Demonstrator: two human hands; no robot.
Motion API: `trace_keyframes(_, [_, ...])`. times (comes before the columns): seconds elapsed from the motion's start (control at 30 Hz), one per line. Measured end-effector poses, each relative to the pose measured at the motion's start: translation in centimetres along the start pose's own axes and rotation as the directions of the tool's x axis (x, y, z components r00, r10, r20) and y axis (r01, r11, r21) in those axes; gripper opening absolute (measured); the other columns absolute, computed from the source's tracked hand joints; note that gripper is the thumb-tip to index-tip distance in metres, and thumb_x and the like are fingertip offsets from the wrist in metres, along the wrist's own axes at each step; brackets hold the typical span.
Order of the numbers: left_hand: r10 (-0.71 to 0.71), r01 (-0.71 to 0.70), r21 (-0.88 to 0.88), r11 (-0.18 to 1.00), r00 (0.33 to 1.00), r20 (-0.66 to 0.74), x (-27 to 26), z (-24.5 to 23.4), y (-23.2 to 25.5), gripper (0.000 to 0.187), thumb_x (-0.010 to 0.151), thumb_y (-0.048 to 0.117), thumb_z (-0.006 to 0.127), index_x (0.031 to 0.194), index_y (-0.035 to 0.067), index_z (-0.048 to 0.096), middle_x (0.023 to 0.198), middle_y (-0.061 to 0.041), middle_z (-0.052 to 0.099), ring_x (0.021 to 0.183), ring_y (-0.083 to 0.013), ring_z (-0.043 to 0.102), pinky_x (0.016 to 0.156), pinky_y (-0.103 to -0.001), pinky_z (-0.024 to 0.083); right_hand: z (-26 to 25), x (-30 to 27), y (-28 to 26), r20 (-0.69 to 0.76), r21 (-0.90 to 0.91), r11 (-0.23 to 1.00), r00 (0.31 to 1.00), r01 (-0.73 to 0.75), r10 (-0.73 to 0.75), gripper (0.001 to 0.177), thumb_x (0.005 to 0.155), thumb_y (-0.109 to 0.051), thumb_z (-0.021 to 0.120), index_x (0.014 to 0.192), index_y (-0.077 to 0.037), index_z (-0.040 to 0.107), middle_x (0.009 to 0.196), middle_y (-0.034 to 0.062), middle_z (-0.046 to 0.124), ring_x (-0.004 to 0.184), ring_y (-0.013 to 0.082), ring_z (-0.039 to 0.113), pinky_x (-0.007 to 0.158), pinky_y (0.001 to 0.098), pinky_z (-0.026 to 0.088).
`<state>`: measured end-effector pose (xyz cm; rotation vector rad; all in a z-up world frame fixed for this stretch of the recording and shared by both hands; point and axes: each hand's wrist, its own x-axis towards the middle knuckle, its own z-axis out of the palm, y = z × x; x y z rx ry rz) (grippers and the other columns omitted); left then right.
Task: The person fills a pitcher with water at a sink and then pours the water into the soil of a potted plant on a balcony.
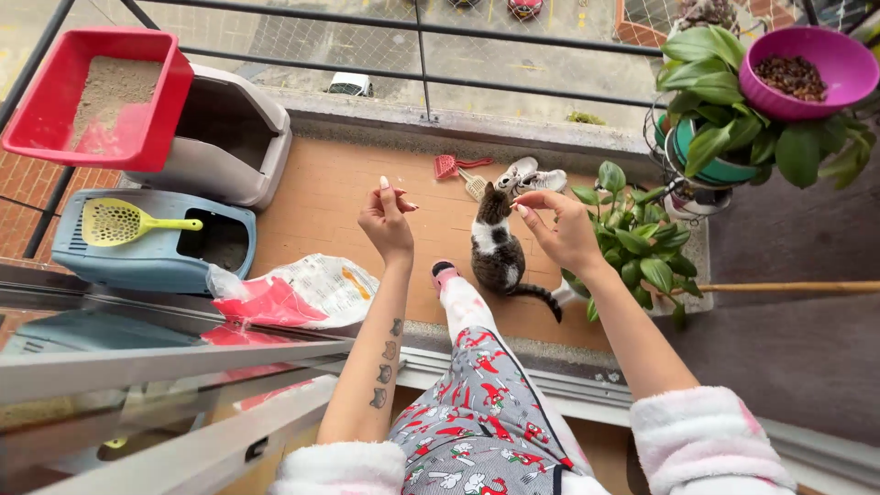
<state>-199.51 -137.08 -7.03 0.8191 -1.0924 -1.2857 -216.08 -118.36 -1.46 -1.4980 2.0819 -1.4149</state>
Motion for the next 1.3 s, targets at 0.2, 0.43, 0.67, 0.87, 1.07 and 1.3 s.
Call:
trace_keyframes(0.2, [-0.001, 0.000, 0.046, 0.999, 1.000, 0.013, 11.0, 8.0, -6.0, 0.035, 0.100, 0.024, 0.055, 0.071, 0.006, 0.063, 0.049, -0.008, 0.053, 0.049, -0.0146, 0.062, 0.055, -0.026, 0.055, 1.5, 11.8, 6.7, 0.040, 0.003, 1.000, 0.999, 0.006, -0.006, 0.014, 0.091, -0.013, 0.068, 0.105, -0.011, 0.072, 0.094, 0.0069, 0.074, 0.095, 0.0257, 0.070, 0.088, 0.0377, 0.052])
trace_keyframes(0.43, [-0.057, -0.010, 0.265, 0.964, 0.968, 0.243, 21.4, 15.7, -11.7, 0.027, 0.097, 0.029, 0.058, 0.077, 0.014, 0.069, 0.053, -0.004, 0.061, 0.058, -0.0112, 0.060, 0.063, -0.027, 0.051, 0.2, 23.3, 16.8, 0.050, -0.088, 0.990, 0.992, -0.108, 0.113, 0.019, 0.090, -0.012, 0.065, 0.108, -0.013, 0.071, 0.094, 0.0077, 0.074, 0.092, 0.0266, 0.071, 0.086, 0.0389, 0.053])
trace_keyframes(0.67, [-0.105, -0.062, 0.385, 0.921, 0.912, 0.397, 26.4, 19.4, -15.7, 0.024, 0.094, 0.031, 0.061, 0.076, 0.018, 0.070, 0.054, 0.000, 0.062, 0.056, -0.0091, 0.058, 0.063, -0.024, 0.049, 1.8, 31.0, 19.7, 0.045, -0.078, 0.980, 0.982, -0.181, 0.185, 0.019, 0.091, -0.013, 0.065, 0.109, -0.012, 0.070, 0.094, 0.0084, 0.075, 0.091, 0.0269, 0.071, 0.085, 0.0404, 0.054])
trace_keyframes(0.87, [-0.160, -0.100, 0.392, 0.914, 0.800, 0.578, 30.3, 23.4, -20.2, 0.022, 0.092, 0.029, 0.061, 0.074, 0.019, 0.069, 0.049, 0.001, 0.059, 0.051, -0.0113, 0.059, 0.057, -0.023, 0.048, 1.4, 33.1, 22.5, -0.020, -0.121, 0.958, 0.965, -0.262, 0.261, 0.017, 0.092, -0.016, 0.064, 0.107, -0.013, 0.071, 0.093, 0.0083, 0.075, 0.090, 0.0288, 0.071, 0.084, 0.0407, 0.055])
trace_keyframes(1.07, [-0.236, -0.287, 0.459, 0.841, 0.569, 0.788, 32.1, 27.6, -25.0, 0.024, 0.095, 0.035, 0.058, 0.081, 0.018, 0.068, 0.061, -0.003, 0.066, 0.063, -0.0244, 0.066, 0.061, -0.033, 0.051, 0.7, 32.0, 26.2, -0.163, -0.224, 0.891, 0.917, -0.394, 0.365, 0.016, 0.093, -0.019, 0.062, 0.107, -0.015, 0.070, 0.093, 0.0084, 0.074, 0.090, 0.0294, 0.071, 0.082, 0.0424, 0.054])
trace_keyframes(1.3, [-0.182, -0.512, 0.336, 0.791, 0.328, 0.927, 33.7, 29.4, -35.3, 0.021, 0.095, 0.034, 0.058, 0.090, 0.016, 0.067, 0.069, -0.008, 0.065, 0.068, -0.0304, 0.067, 0.062, -0.041, 0.052, 5.0, 29.6, 34.5, -0.287, -0.277, 0.767, 0.812, -0.578, 0.508, 0.018, 0.095, -0.020, 0.059, 0.108, -0.014, 0.071, 0.096, 0.0079, 0.074, 0.091, 0.0274, 0.070, 0.086, 0.0407, 0.054])
